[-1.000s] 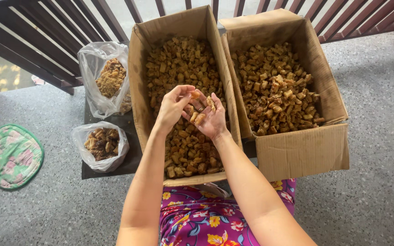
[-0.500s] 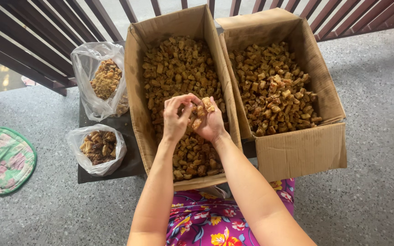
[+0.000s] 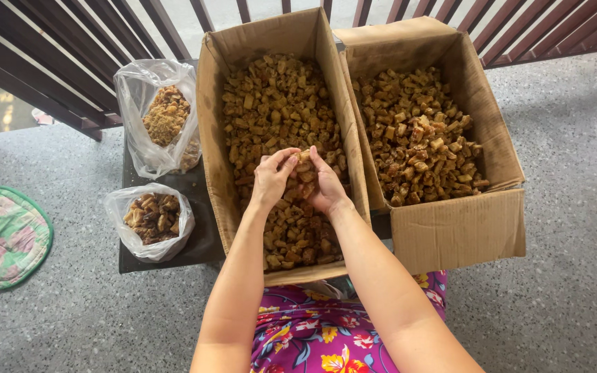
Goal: The person repeatedly scoops dried fruit pieces from a cardboard box with both hands, inspects them, and transfers them into a second cardboard box. The process continues throughout the clip with no visible change in the overall quantity or arrangement of the fruit.
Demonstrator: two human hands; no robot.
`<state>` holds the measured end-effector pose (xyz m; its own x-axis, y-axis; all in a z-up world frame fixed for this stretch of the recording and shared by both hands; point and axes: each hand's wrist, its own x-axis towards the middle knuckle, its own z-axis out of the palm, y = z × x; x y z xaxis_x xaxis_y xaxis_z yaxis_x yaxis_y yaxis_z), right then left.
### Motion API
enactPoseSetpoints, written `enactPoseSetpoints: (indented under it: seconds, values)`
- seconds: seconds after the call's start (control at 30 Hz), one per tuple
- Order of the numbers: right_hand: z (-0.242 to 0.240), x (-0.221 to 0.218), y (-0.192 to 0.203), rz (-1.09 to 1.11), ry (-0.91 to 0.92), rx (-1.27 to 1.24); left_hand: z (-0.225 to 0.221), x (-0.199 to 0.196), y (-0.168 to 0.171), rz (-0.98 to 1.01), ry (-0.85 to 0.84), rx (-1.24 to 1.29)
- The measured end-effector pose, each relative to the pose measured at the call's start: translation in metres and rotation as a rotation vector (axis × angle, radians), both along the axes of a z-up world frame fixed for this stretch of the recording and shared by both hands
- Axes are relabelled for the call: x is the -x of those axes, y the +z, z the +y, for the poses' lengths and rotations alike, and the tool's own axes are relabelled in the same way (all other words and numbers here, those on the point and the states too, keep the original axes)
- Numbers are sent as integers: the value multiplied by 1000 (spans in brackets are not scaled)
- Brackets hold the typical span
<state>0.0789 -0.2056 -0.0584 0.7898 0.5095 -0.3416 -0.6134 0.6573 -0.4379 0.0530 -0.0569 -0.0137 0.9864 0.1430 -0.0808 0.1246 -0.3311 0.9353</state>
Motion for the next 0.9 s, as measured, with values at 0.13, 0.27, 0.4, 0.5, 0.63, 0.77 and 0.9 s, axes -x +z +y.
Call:
enactPoseSetpoints:
  seconds: [0.13, 0.27, 0.4, 0.5, 0.63, 0.77, 0.9]
  values:
    - [-1, -3, -10, 22, -36, 136, -2, -3, -4, 28, -24, 57]
    - [0, -2, 1, 13, -49, 202, -2, -6, -7, 37, -28, 315]
    - [1, 5, 28, 47, -52, 115, -3, -4, -8, 1, 5, 210]
    - [4, 7, 41, 128, -79, 113, -1, -5, -8, -324, -153, -53]
    - [9, 12, 43, 29, 37, 5, 23, -12, -5, -187, 84, 545]
    - [9, 15, 46, -12, 131, -319, 29, -18, -18, -48, 244, 195]
    - [-2, 8, 51, -74, 123, -574, -15, -39, -67, 46, -134, -159]
